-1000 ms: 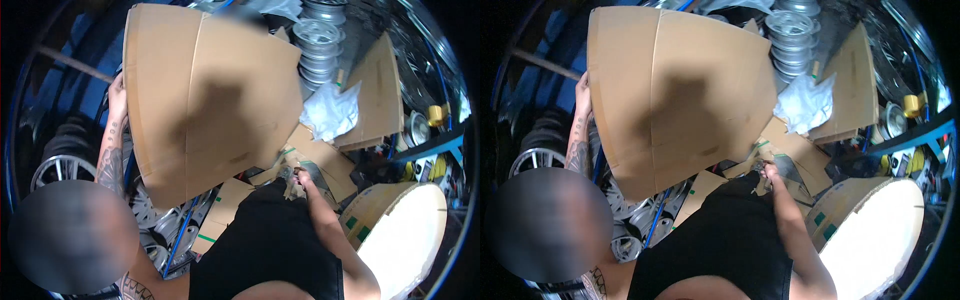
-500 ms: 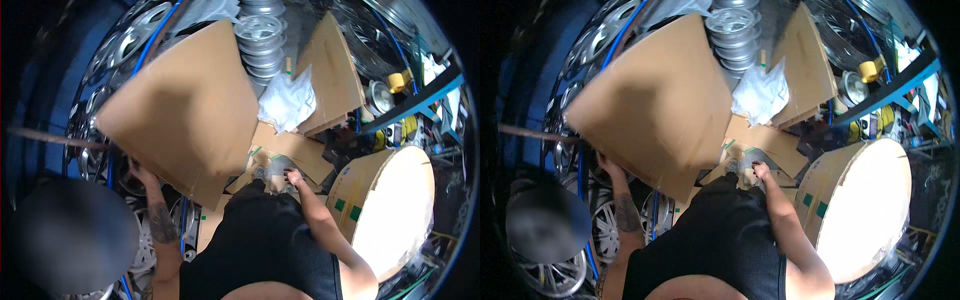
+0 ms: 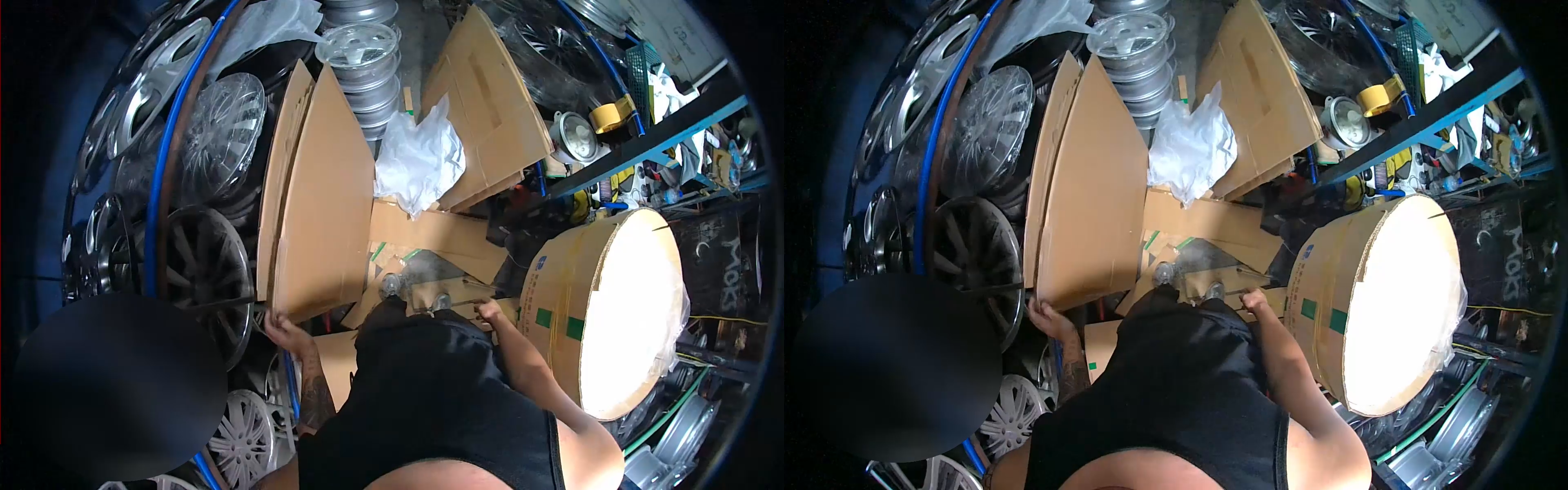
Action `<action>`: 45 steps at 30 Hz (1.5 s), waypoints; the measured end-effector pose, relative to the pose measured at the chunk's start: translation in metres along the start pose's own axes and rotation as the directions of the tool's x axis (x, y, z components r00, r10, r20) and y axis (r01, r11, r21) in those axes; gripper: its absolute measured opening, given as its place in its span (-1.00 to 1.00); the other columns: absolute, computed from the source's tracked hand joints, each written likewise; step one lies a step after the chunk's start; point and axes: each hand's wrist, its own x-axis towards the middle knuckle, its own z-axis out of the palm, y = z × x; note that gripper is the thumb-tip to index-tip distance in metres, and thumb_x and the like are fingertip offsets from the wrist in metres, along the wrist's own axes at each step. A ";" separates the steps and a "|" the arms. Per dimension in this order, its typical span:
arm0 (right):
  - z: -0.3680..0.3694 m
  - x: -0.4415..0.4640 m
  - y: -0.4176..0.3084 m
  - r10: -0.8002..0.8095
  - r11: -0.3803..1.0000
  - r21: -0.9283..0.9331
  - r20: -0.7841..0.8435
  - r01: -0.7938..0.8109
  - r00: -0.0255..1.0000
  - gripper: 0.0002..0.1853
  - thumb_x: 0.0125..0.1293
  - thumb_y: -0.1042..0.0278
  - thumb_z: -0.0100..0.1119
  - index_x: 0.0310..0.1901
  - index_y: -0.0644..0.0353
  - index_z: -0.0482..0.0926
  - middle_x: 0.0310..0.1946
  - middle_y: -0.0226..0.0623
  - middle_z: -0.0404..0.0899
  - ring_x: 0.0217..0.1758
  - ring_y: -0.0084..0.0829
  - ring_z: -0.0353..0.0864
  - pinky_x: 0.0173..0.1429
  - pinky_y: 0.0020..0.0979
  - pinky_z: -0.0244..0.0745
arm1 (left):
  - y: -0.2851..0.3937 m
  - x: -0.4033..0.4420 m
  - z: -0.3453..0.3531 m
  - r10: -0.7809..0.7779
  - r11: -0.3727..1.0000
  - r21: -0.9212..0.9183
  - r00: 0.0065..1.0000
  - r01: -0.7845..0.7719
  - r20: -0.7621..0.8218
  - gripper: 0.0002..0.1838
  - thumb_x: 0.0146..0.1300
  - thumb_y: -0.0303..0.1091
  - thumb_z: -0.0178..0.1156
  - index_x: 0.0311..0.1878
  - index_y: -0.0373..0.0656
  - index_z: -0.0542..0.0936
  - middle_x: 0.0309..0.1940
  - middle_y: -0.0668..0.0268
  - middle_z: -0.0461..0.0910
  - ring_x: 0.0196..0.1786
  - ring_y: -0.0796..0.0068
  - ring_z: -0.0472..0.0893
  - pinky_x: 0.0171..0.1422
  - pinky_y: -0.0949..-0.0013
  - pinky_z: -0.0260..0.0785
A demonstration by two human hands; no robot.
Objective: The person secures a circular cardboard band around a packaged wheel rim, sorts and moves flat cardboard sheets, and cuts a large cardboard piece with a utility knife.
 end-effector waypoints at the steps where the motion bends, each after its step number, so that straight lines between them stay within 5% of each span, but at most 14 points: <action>1: 0.004 0.011 0.002 -0.125 0.990 -0.061 0.014 0.126 0.992 -0.59 0.39 0.31 0.19 0.26 0.09 0.64 -0.17 -0.23 0.76 -0.36 -0.34 0.71 -0.37 -0.27 0.57 | 0.026 0.014 0.018 0.148 0.968 0.200 0.989 -0.151 0.028 -0.51 0.38 -0.20 0.16 0.31 -0.21 0.52 0.23 0.04 0.58 0.22 0.02 0.56 0.28 0.06 0.38; 2: 0.010 0.021 0.005 -0.243 0.962 -0.121 0.044 0.247 0.969 -0.58 0.38 0.29 0.20 0.25 0.09 0.64 -0.17 -0.21 0.76 -0.33 -0.33 0.73 -0.34 -0.26 0.59 | 0.049 0.026 0.033 0.284 0.874 0.386 0.955 -0.295 0.088 -0.48 0.30 -0.23 0.23 0.29 -0.23 0.53 0.22 0.02 0.59 0.18 0.00 0.59 0.29 0.02 0.41; 4: 0.018 0.005 -0.025 -0.282 0.949 -0.138 0.039 0.285 0.959 -0.58 0.38 0.26 0.19 0.25 0.09 0.65 -0.15 -0.18 0.77 -0.26 -0.31 0.76 -0.24 -0.23 0.63 | 0.056 0.028 0.058 -0.205 0.722 0.687 0.925 -0.076 0.318 -0.21 0.20 -0.18 0.33 0.50 -0.06 0.30 0.45 -0.13 0.32 0.56 -0.11 0.22 0.51 -0.50 0.05; 6: 0.024 -0.059 -0.102 -0.125 0.991 -0.047 -0.029 0.123 0.992 -0.57 0.38 0.22 0.18 0.25 0.09 0.66 -0.11 -0.14 0.78 -0.19 -0.29 0.79 -0.11 -0.22 0.66 | 0.096 0.029 0.070 -0.272 0.545 0.834 0.923 -0.084 0.271 -0.10 0.17 -0.22 0.35 0.56 -0.07 0.17 0.47 -0.11 0.30 0.56 -0.23 0.16 0.62 -0.27 -0.05; 9: 0.040 -0.068 -0.132 -0.347 0.907 -0.273 -0.050 0.321 0.937 -0.54 0.36 0.14 0.18 0.24 0.11 0.66 -0.07 -0.07 0.77 -0.09 -0.26 0.79 0.04 -0.24 0.65 | 0.088 0.042 0.059 -0.108 0.468 0.794 0.867 -0.387 0.486 -0.04 0.17 -0.21 0.36 0.60 -0.08 0.11 0.52 -0.10 0.26 0.59 -0.21 0.16 0.63 -0.31 -0.08; 12: 0.048 -0.092 -0.155 -0.305 0.911 -0.291 0.003 0.293 0.952 -0.53 0.33 0.08 0.15 0.22 0.03 0.68 0.14 0.01 0.69 0.27 0.00 0.64 0.38 -0.16 0.50 | 0.101 0.059 0.062 -0.187 0.661 0.655 0.766 -0.365 0.615 -0.02 0.21 -0.15 0.36 0.62 -0.08 0.06 0.52 -0.12 0.23 0.59 -0.20 0.19 0.58 -0.39 0.01; 19: 0.054 -0.099 -0.160 -0.369 0.905 -0.278 -0.134 0.322 0.920 -0.55 0.34 0.05 0.20 0.19 0.02 0.70 0.10 -0.03 0.73 0.22 -0.05 0.69 0.35 -0.18 0.53 | 0.073 0.084 0.097 -0.164 0.601 0.686 0.776 -0.411 0.609 -0.29 0.29 -0.24 0.30 0.47 -0.10 0.27 0.47 -0.06 0.35 0.48 -0.15 0.37 0.51 -0.22 0.20; 22: 0.052 -0.097 -0.165 -0.300 0.945 -0.167 -0.096 0.282 0.949 -0.56 0.36 0.08 0.19 0.21 0.04 0.68 0.11 -0.05 0.73 0.22 -0.06 0.70 0.33 -0.19 0.54 | 0.071 0.090 0.101 -0.341 0.721 0.652 0.698 -0.236 0.629 -0.45 0.31 -0.30 0.26 0.33 -0.10 0.37 0.38 -0.05 0.45 0.41 -0.16 0.44 0.47 -0.19 0.25; 26: 0.064 -0.048 -0.172 -0.368 0.918 -0.122 0.085 0.376 0.926 -0.55 0.39 0.12 0.22 0.22 0.16 0.66 0.02 -0.08 0.76 0.08 -0.19 0.75 0.22 -0.24 0.59 | 0.070 0.069 0.100 -0.229 0.756 0.559 0.662 -0.340 0.713 -0.57 0.33 -0.34 0.19 0.25 -0.12 0.43 0.41 -0.14 0.43 0.44 -0.21 0.41 0.46 -0.22 0.25; 33: 0.099 -0.055 -0.390 -0.624 0.776 0.322 0.271 0.542 0.733 -0.34 0.52 0.22 0.20 0.55 0.19 0.25 0.34 -0.08 0.53 0.11 -0.33 0.64 0.14 -0.31 0.56 | 0.104 0.025 0.103 -0.222 0.723 0.541 0.597 -0.430 0.771 -0.66 0.48 -0.07 0.13 0.18 -0.02 0.54 0.54 -0.22 0.20 0.52 -0.35 0.24 0.53 -0.35 0.07; 38: 0.111 -0.083 -0.487 -0.688 0.726 0.201 0.218 0.658 0.692 -0.06 0.51 0.15 0.23 0.69 -0.10 -0.22 0.56 0.20 0.20 0.49 -0.01 0.43 0.38 -0.17 0.49 | 0.125 0.059 0.119 -0.239 0.870 0.454 0.640 -0.193 0.730 -0.48 0.48 -0.02 0.18 0.39 -0.04 0.48 0.41 -0.19 0.33 0.45 -0.28 0.32 0.56 -0.21 0.10; 40: 0.112 -0.063 -0.489 -0.820 0.546 -0.040 0.181 0.837 0.543 0.00 0.42 0.13 0.35 0.68 -0.17 -0.16 0.59 0.32 0.02 0.60 0.17 0.25 0.45 -0.11 0.45 | 0.092 0.074 0.137 -0.152 0.959 0.280 0.752 -0.044 0.641 -0.41 0.47 0.00 0.19 0.43 -0.11 0.44 0.39 -0.18 0.33 0.45 -0.25 0.30 0.54 -0.17 0.13; 43: 0.095 -0.073 -0.498 -0.900 0.342 -0.233 0.196 0.910 0.389 0.07 0.26 0.11 0.50 0.67 -0.29 -0.05 0.62 0.35 -0.16 0.57 0.27 0.25 0.44 -0.06 0.47 | 0.106 0.090 0.166 -0.291 0.804 0.583 0.774 -0.122 0.563 -0.34 0.42 -0.11 0.23 0.47 -0.23 0.35 0.33 -0.17 0.39 0.34 -0.28 0.42 0.43 -0.14 0.29; 45: 0.075 -0.086 -0.510 -0.849 0.358 -0.307 0.287 0.882 0.444 0.06 0.24 0.09 0.52 0.66 -0.27 0.02 0.64 0.33 -0.23 0.55 0.29 0.27 0.44 -0.03 0.47 | 0.110 0.086 0.186 -0.332 0.777 0.627 0.803 -0.064 0.494 -0.32 0.41 -0.13 0.22 0.49 -0.24 0.32 0.33 -0.20 0.41 0.32 -0.31 0.46 0.38 -0.15 0.34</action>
